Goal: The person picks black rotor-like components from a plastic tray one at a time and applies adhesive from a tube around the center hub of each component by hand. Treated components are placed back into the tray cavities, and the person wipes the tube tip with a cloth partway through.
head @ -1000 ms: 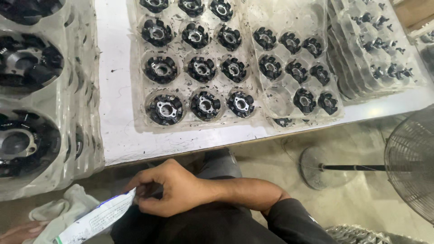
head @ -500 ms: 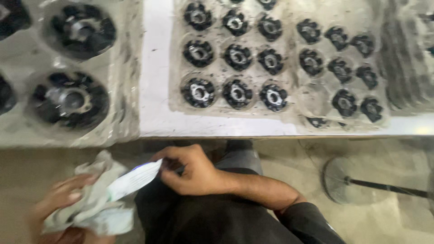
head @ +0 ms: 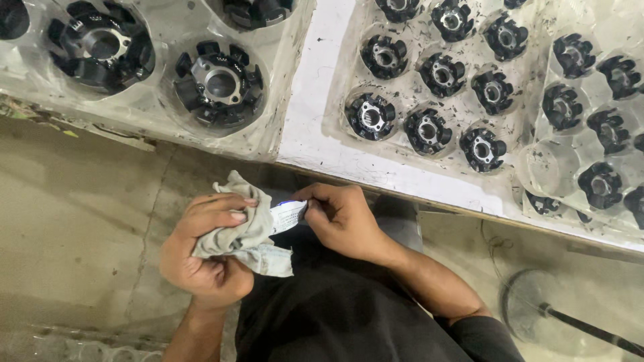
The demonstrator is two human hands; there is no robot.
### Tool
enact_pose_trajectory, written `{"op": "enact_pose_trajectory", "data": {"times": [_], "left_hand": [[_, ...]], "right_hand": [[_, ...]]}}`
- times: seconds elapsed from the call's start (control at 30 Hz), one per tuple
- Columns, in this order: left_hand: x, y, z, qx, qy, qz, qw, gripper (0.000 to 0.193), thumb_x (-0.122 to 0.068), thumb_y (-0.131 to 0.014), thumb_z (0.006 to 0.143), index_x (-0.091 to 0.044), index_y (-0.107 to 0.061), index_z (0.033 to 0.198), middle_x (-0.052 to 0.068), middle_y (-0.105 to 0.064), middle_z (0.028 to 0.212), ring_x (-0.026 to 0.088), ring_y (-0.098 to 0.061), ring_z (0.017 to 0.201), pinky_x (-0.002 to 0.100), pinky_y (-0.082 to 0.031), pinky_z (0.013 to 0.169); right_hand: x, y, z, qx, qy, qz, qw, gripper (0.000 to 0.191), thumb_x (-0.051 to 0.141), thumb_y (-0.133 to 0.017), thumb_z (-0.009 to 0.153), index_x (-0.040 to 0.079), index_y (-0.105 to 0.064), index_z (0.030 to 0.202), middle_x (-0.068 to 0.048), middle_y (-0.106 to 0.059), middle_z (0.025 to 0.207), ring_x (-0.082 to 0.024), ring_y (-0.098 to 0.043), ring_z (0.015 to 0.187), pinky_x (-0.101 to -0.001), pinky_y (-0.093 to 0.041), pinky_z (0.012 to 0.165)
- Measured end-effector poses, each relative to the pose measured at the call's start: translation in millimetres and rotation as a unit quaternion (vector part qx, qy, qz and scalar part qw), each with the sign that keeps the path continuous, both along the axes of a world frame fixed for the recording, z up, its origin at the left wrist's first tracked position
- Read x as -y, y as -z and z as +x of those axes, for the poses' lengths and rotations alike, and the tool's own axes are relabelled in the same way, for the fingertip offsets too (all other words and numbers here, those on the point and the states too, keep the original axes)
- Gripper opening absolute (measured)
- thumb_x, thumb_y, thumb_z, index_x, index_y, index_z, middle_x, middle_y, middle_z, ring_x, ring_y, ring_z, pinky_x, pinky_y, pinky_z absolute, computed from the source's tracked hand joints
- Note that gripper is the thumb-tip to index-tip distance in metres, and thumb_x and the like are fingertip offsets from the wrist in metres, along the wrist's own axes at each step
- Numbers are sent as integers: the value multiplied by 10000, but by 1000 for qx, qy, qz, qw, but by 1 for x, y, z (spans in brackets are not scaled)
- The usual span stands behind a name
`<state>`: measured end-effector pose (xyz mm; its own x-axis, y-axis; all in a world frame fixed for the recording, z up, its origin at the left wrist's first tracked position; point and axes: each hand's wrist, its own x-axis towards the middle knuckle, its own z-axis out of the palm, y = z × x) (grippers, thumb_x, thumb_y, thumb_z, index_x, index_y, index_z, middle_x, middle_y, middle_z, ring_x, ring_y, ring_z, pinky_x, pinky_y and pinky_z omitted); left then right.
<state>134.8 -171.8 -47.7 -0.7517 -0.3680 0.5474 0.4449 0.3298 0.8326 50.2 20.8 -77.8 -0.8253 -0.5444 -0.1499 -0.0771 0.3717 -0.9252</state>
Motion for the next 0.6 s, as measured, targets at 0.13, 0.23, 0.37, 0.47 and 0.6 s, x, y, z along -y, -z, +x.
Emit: {"op": "enact_pose_trajectory", "data": {"times": [0.13, 0.23, 0.37, 0.47, 0.6], "left_hand": [[-1, 2, 2, -1, 0, 4, 1000, 318, 92, -556, 758, -2, -604, 1059, 187, -726, 997, 276, -727, 981, 346, -568, 953], [4, 7, 2, -12, 4, 33, 999, 317, 53, -545, 786, -2, -587, 1096, 183, -715, 1008, 262, -723, 987, 337, -563, 946], [13, 19, 1, -18, 16, 122, 992, 190, 8, -587, 969, 5, -563, 1157, 172, -721, 1052, 222, -727, 1008, 309, -586, 954], [20, 26, 4, -3, 18, 211, 977, 176, -26, -659, 1028, 23, -571, 1173, 175, -720, 1102, 202, -718, 1018, 289, -581, 961], [29, 29, 3, -5, 69, 315, 947, 245, -38, -736, 1018, 30, -581, 1196, 151, -704, 1150, 180, -699, 1057, 286, -569, 994]], "right_hand": [[7, 3, 1, -24, 26, -29, 999, 247, -27, -578, 890, -21, -767, 1050, -6, -621, 633, -30, -492, 579, -232, -406, 509], [6, 3, 1, 13, 2, -61, 998, 294, -56, -545, 917, -35, -761, 1116, -61, -692, 786, -57, -568, 713, -232, -479, 638], [-3, -4, 5, 137, -52, -191, 970, 324, -92, -531, 959, -53, -658, 1255, -99, -738, 1149, -96, -685, 1038, -249, -575, 917], [-4, -10, 5, 158, -83, -209, 961, 351, -103, -539, 981, -51, -643, 1313, -111, -742, 1178, -128, -710, 1056, -266, -594, 949], [-6, -20, 4, 116, -138, -160, 971, 370, -103, -583, 971, -62, -657, 1330, -142, -768, 1148, -126, -701, 1031, -259, -572, 908]]}}
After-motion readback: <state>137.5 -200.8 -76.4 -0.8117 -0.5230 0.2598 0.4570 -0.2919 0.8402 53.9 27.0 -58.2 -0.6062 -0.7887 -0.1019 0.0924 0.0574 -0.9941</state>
